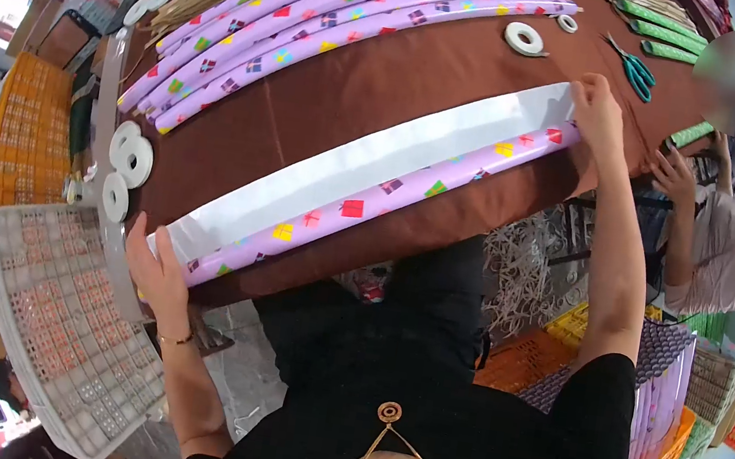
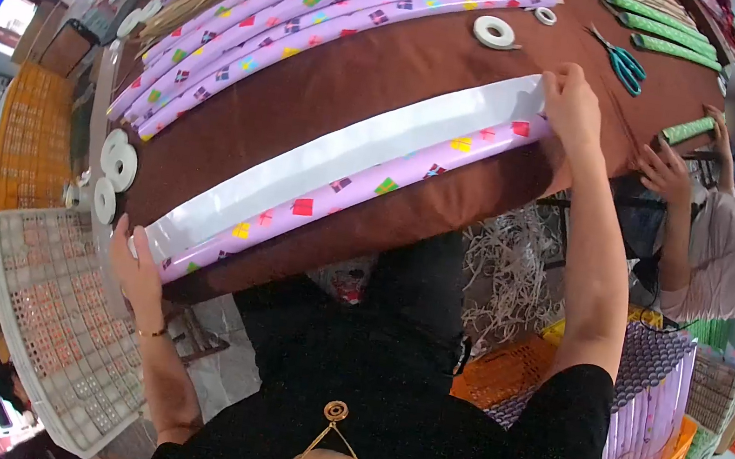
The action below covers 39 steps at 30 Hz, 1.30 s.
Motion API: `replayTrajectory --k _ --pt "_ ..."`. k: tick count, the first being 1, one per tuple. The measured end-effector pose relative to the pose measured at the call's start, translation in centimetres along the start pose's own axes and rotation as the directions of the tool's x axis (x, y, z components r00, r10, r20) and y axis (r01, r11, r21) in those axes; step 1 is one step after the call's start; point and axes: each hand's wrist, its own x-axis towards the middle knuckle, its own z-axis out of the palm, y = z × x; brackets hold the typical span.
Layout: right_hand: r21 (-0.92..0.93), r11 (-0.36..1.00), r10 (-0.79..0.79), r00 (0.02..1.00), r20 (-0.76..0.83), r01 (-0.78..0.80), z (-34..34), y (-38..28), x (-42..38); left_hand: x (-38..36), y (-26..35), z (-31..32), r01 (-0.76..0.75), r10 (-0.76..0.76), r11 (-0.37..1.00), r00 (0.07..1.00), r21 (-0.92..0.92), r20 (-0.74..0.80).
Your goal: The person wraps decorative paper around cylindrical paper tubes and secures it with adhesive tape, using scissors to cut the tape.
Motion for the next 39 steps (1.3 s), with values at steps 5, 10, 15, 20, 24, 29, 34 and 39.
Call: replayTrajectory --k 5,10,15,20,24,29,34,39 --pt "-0.218 0.94 -0.231 0.96 0.156 0.261 0.8 3.5 2.8 -0.2 -4.2 -0.3 0.2 -0.2 0.979 0.98 0.041 -0.011" --pt "-0.07 0.997 -0.011 0.995 0.104 0.018 4.1 9.8 6.9 -0.2 -5.2 -1.6 0.281 -0.262 0.914 0.96 0.294 -0.104" --pt "0.012 1.0 0.017 0.958 0.286 -0.022 6.2 15.3 10.7 0.0 -5.9 -3.5 0.356 -0.343 0.884 0.934 0.304 -0.097" --pt "0.131 0.961 -0.255 0.964 0.08 0.243 3.8 9.9 6.1 -0.4 -10.5 -2.5 0.472 -0.474 0.878 0.88 0.076 0.008" --pt "-0.154 0.899 -0.404 0.912 0.063 0.409 2.0 5.5 3.9 -0.4 -15.3 -1.9 0.307 -0.307 0.952 0.949 0.009 0.079" --pt "0.074 0.992 0.094 0.993 0.075 -0.1 0.8 0.7 2.0 -0.2 -14.4 -2.4 0.3 -0.299 0.954 0.947 0.002 0.117" --pt "0.213 0.957 0.168 0.975 0.147 -0.198 0.6 0.1 1.5 -1.0 -13.6 -2.6 0.327 -0.325 0.943 0.945 -0.057 0.048" --pt "0.424 0.84 0.199 0.92 0.339 -0.338 -1.0 -0.5 1.1 -1.0 -13.3 -2.9 0.382 -0.386 0.904 0.922 -0.191 0.019"
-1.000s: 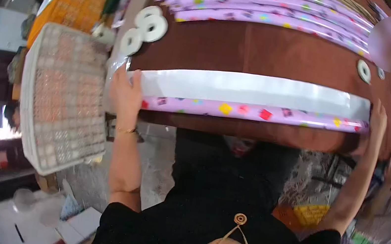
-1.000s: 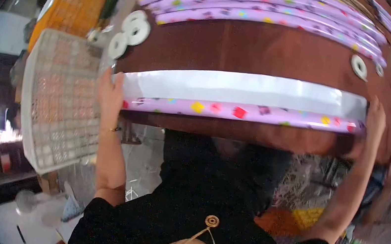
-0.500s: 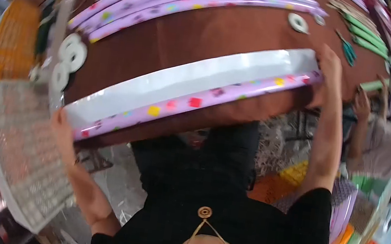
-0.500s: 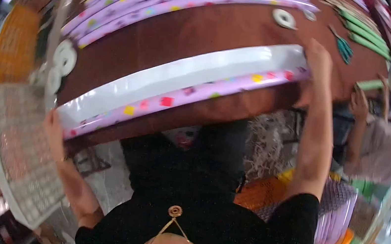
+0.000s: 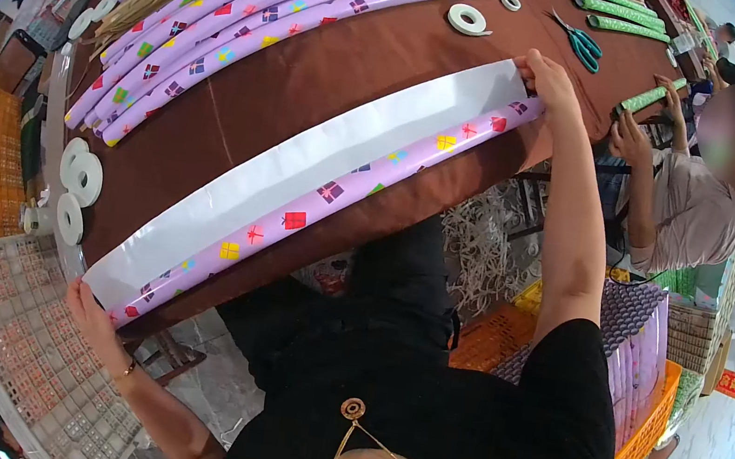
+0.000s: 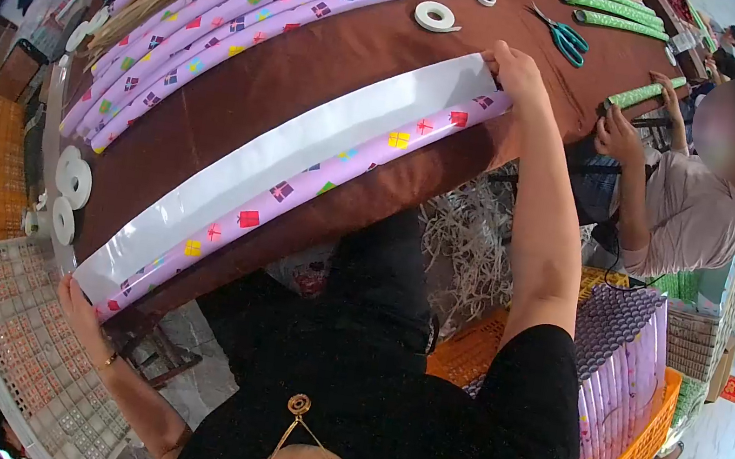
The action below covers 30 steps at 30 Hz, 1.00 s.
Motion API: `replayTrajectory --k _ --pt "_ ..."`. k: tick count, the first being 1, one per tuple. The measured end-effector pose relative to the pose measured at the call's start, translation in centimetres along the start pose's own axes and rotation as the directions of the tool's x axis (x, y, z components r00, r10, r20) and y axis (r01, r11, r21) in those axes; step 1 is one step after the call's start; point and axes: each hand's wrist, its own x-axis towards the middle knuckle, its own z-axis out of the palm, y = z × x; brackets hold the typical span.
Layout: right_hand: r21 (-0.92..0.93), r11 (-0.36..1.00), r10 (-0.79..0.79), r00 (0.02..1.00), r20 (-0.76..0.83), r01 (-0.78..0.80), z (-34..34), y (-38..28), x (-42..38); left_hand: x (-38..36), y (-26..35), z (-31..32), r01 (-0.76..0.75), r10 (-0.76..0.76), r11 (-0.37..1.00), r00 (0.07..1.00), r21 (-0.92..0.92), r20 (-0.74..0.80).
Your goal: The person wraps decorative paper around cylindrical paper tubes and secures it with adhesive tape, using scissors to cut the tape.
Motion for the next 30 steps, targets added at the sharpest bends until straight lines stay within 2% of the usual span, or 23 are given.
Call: replayTrajectory --k 1,3,9,13,15,18,19,21,25,30 --pt "0.001 1.0 -0.001 1.0 0.0 0.001 -0.4 0.5 0.3 0.1 -0.1 0.0 0.0 0.0 1.0 1.0 0.0 -0.001" --pt "0.224 0.974 0.001 0.99 0.14 -0.032 -0.8 1.0 0.6 0.2 -0.2 0.1 0.025 -0.024 0.997 1.0 -0.069 0.013" --pt "0.154 0.988 -0.013 0.993 0.119 -0.006 -1.1 0.4 -0.2 0.4 0.1 0.2 0.075 -0.053 0.962 0.994 -0.263 0.092" --pt "0.206 0.979 -0.024 0.993 0.112 0.0 -0.7 0.0 -0.8 -0.2 1.4 0.4 0.098 -0.086 0.937 0.995 -0.335 0.049" --pt "0.127 0.992 -0.02 0.994 0.106 0.006 -0.6 0.1 -0.6 0.2 0.9 0.2 0.135 -0.101 0.92 0.989 -0.369 0.108" --pt "0.078 0.997 -0.012 0.999 0.048 0.008 -0.2 0.6 -0.1 0.3 1.1 -0.1 0.147 -0.125 0.954 0.987 -0.261 0.099" --pt "0.079 0.997 -0.012 0.999 0.052 0.007 -0.1 0.7 0.1 0.3 1.1 -0.2 0.149 -0.128 0.955 0.987 -0.258 0.097" --pt "0.008 0.999 0.036 0.998 -0.049 -0.035 0.1 0.7 0.3 0.4 0.6 -0.1 0.159 -0.13 0.929 0.986 -0.334 0.109" --pt "0.068 0.998 -0.007 0.998 -0.062 0.011 0.5 1.2 0.3 1.2 -0.5 -0.4 0.16 -0.133 0.95 0.985 -0.267 0.113" --pt "0.008 1.0 -0.004 0.991 -0.132 0.006 0.7 1.0 0.1 1.0 0.1 -0.2 0.166 -0.151 0.945 0.986 -0.282 0.074"
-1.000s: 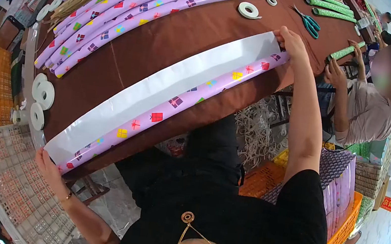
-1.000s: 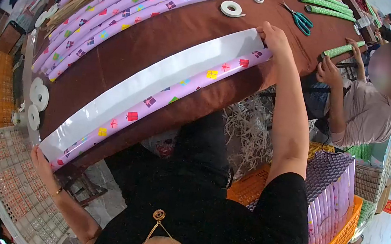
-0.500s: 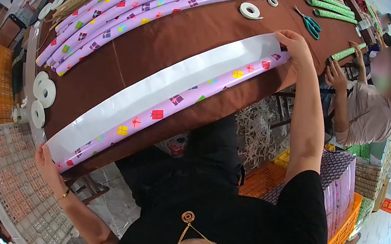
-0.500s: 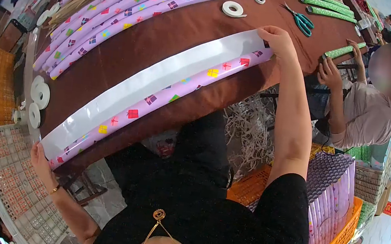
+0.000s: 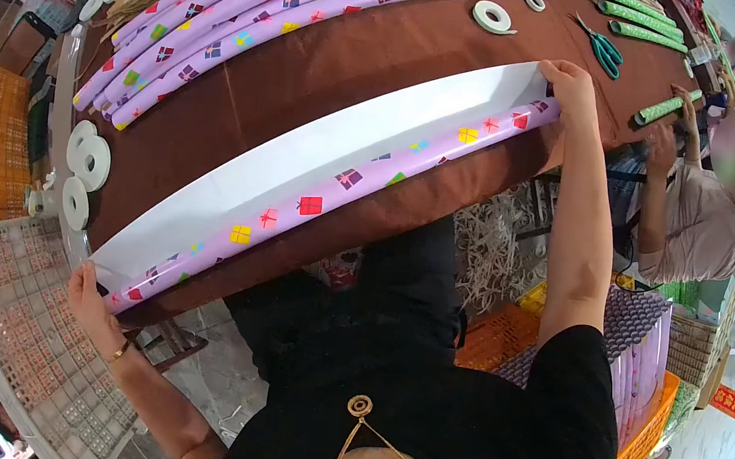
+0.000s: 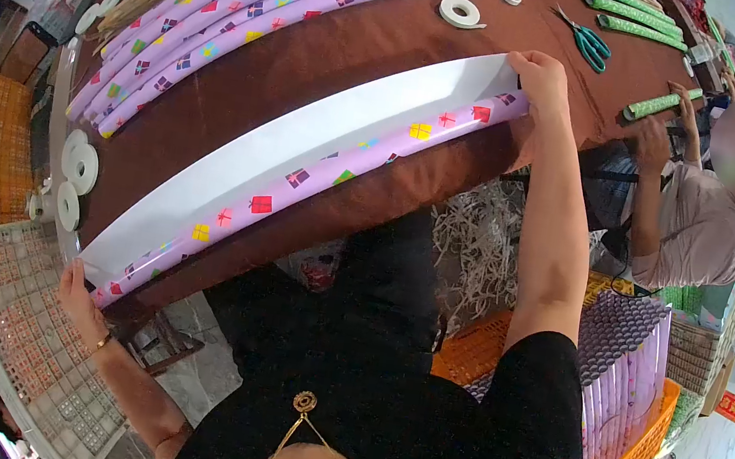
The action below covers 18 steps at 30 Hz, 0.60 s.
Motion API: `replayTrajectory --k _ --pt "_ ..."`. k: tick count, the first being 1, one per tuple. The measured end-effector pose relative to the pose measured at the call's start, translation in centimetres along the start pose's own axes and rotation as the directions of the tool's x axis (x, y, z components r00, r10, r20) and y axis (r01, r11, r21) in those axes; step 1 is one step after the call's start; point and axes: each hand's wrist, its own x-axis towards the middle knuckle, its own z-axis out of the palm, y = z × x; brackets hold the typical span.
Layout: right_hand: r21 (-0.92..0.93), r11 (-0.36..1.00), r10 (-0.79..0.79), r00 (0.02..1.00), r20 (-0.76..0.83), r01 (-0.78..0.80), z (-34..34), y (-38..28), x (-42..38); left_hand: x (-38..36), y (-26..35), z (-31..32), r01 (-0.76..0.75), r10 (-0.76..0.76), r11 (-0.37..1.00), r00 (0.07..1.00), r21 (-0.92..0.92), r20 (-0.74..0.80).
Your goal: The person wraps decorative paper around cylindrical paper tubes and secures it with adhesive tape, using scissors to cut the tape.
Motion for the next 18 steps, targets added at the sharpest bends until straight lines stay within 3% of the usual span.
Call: replayTrajectory --k 8,18 --pt "0.042 0.998 0.039 0.999 -0.038 -0.037 0.3 0.7 0.4 1.0 -2.6 -0.8 -0.016 0.015 1.0 0.999 -0.024 -0.04" --pt "0.067 0.997 0.039 0.998 -0.042 -0.037 0.2 0.8 0.6 -0.1 -0.3 0.1 0.057 -0.061 0.996 0.997 -0.075 -0.047"
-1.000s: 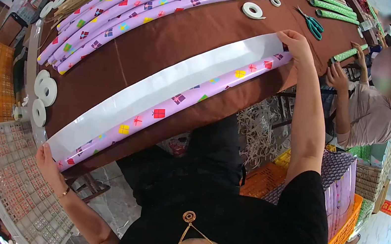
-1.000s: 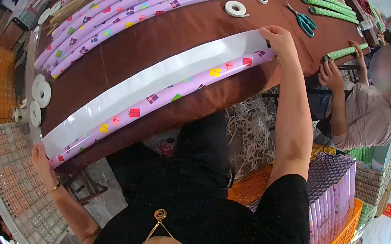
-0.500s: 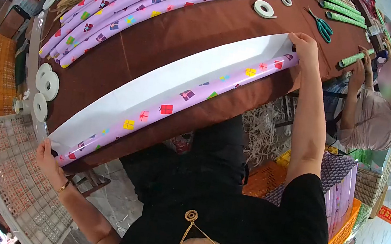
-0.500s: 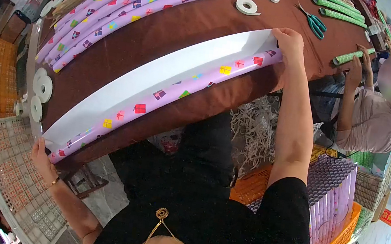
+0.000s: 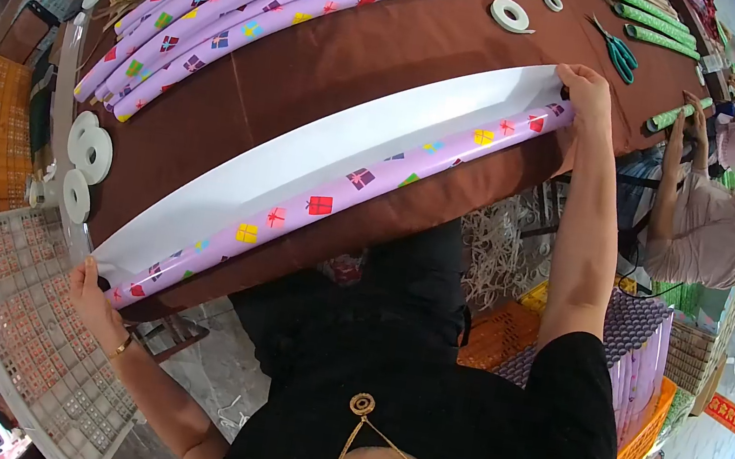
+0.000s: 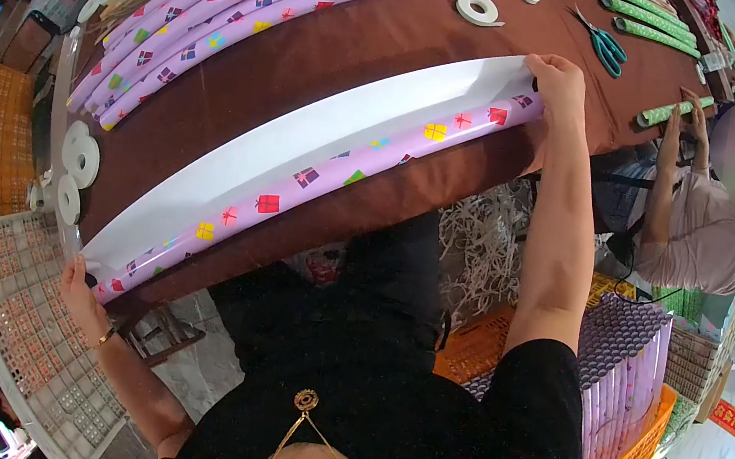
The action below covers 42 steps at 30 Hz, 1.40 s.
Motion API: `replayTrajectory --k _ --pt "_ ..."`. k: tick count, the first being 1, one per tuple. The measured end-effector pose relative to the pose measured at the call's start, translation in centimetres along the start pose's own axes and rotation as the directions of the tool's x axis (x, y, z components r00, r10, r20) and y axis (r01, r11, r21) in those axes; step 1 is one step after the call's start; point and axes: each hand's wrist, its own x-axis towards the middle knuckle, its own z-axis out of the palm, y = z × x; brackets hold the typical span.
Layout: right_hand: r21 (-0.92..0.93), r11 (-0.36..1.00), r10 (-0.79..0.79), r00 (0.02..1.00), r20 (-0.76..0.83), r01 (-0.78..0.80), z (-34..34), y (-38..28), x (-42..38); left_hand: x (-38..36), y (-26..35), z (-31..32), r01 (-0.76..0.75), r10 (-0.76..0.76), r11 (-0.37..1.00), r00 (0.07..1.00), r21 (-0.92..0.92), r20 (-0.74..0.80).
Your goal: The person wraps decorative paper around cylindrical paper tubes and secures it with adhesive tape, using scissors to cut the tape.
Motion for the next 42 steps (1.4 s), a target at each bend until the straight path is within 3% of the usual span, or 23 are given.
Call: replayTrajectory --k 7,9,15,19,22,25,29,31,33,36,37,40,42 --pt "-0.043 0.998 -0.049 0.999 0.01 0.049 -0.4 0.7 0.6 -0.3 0.0 0.1 0.0 0.001 1.0 0.995 0.016 -0.103" --pt "-0.02 0.997 -0.071 0.997 0.009 0.071 -0.5 1.2 1.0 -0.5 0.5 0.2 0.024 -0.022 0.999 0.999 0.048 -0.029" --pt "-0.037 0.996 -0.079 0.997 0.008 0.079 -1.0 2.4 2.3 -1.1 1.0 1.2 -0.014 0.01 0.999 0.997 -0.052 -0.074" --pt "-0.168 0.977 -0.135 0.991 0.002 0.133 -2.4 3.3 3.8 -3.0 3.1 2.9 -0.061 0.075 0.988 0.993 0.143 -0.096" --pt "-0.214 0.966 -0.151 0.989 -0.009 0.145 -4.6 5.3 6.8 -3.4 3.8 3.4 -0.011 0.013 0.996 1.0 0.088 -0.02" --pt "-0.134 0.986 -0.091 0.995 0.031 0.094 -6.4 6.8 9.1 -3.2 5.1 3.6 -0.016 -0.01 0.971 0.994 0.239 0.108" --pt "-0.242 0.965 -0.106 0.994 -0.017 0.099 -6.8 6.6 10.1 -1.7 6.1 3.9 0.013 -0.064 0.964 0.98 0.265 0.187" --pt "-0.262 0.96 -0.108 0.994 -0.014 0.1 -7.8 8.8 13.0 -1.0 6.1 4.5 0.007 -0.061 0.971 0.974 0.239 0.219" --pt "-0.162 0.975 -0.143 0.988 0.061 0.152 -8.7 10.3 14.4 0.0 4.9 4.4 0.029 -0.067 0.987 0.968 0.157 0.244" --pt "-0.227 0.973 -0.024 0.997 0.072 0.039 -10.0 13.2 18.5 0.4 6.8 3.6 0.063 -0.122 0.984 0.922 0.169 0.367" --pt "-0.141 0.989 -0.021 0.993 0.113 0.037 -10.4 13.9 19.0 0.5 6.9 3.4 0.076 -0.135 0.985 0.905 0.157 0.403" --pt "0.053 0.998 -0.032 0.978 0.205 0.021 -10.8 15.0 19.7 0.6 9.8 2.8 0.262 -0.361 0.928 0.812 0.267 0.459" --pt "-0.057 0.994 -0.085 0.981 0.177 0.096 -10.8 15.1 19.7 1.5 9.6 2.2 0.297 -0.402 0.915 0.745 0.274 0.532"
